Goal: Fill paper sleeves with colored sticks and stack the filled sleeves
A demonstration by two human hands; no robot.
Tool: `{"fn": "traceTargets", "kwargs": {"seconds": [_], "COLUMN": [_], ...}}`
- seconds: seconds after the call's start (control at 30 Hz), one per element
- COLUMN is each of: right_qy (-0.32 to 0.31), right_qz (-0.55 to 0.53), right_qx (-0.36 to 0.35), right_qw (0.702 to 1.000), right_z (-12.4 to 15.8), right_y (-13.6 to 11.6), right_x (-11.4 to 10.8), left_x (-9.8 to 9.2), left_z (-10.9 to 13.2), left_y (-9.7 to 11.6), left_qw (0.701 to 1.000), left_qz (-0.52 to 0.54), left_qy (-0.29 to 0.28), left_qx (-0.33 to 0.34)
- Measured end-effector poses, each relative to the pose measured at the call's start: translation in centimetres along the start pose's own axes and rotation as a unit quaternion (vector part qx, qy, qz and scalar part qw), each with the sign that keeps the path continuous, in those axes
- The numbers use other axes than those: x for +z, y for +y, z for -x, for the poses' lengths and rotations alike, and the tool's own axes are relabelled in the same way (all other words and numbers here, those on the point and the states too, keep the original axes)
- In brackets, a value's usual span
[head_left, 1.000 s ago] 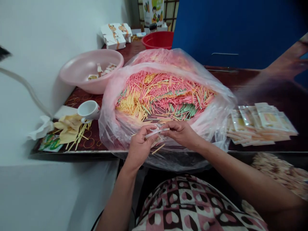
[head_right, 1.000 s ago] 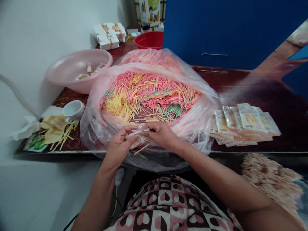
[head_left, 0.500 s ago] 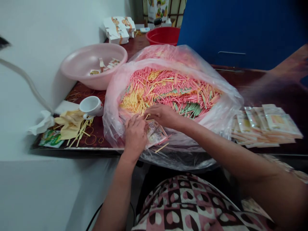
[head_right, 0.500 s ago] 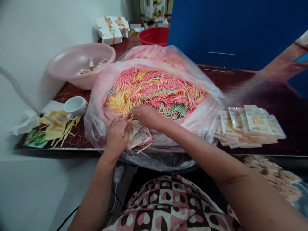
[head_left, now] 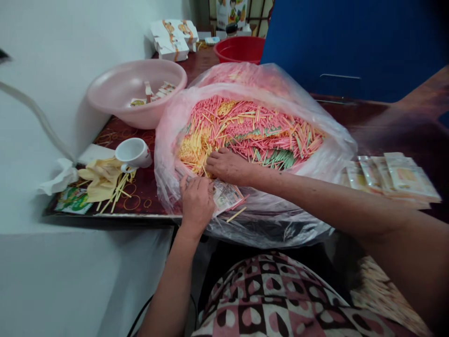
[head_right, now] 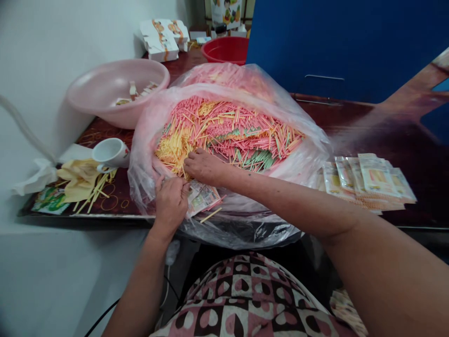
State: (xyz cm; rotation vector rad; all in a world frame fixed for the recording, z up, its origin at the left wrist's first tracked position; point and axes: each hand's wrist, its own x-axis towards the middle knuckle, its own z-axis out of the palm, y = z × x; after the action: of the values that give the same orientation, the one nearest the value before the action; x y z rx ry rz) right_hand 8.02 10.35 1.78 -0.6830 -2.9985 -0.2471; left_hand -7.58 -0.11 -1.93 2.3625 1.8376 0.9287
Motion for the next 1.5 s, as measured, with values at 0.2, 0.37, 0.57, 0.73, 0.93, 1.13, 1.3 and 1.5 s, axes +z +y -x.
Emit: {"fn": "traceTargets", "kwargs": {"seconds": [0.2,0.37,0.57,0.73,0.93,1.13,1.3,1.5], "right_qy": [0.005,-0.027,-0.053,0.033,0.115,0.225,0.174,0.338], "right_qz": [-0.004,-0.011,-0.090,-0.300,-0.512,-0.500,-0.459,-0.596], "right_qx": [-0.037,-0.016,0.055,0.236,0.287,0.310,0.330,0.322], "right_qw": [0.999,0.999,0.993,0.924,0.801,0.777,0.806,0.654], "right_z": [0.1,0.6,0.6,1.4,3.0,4.7,6.1,6.5], "right_y": [0.1,-0.4,-0.3,0.8,0.7,0.3,-0.2,-0.2], "right_x": [0.5,0.1,0.2,0.9,0.3,0.1,2.0,-0.9], "left_x": [0.1,0.0,0.0,-0.2,-0.7,-1.4,-0.7,-0.2], "left_z": [0.1,0.0,-0.1,-0.1,-0.5,-1.4,-2.0,-2.1], "left_y": [-0.1,0.0,-0.2,-0.3,0.0,0.6,1.7,2.5], "left_qw": [0.999,0.999,0.999,0.998,0.996,0.954,0.848,0.791], "left_qz": [0.037,0.043,0.047,0.055,0.088,0.277,0.473,0.540], "left_qy": [0.011,-0.004,-0.009,-0.023,-0.025,0.073,0.103,0.114], "left_qx": [-0.005,-0.006,-0.006,-0.006,-0.020,-0.093,-0.214,-0.262]}}
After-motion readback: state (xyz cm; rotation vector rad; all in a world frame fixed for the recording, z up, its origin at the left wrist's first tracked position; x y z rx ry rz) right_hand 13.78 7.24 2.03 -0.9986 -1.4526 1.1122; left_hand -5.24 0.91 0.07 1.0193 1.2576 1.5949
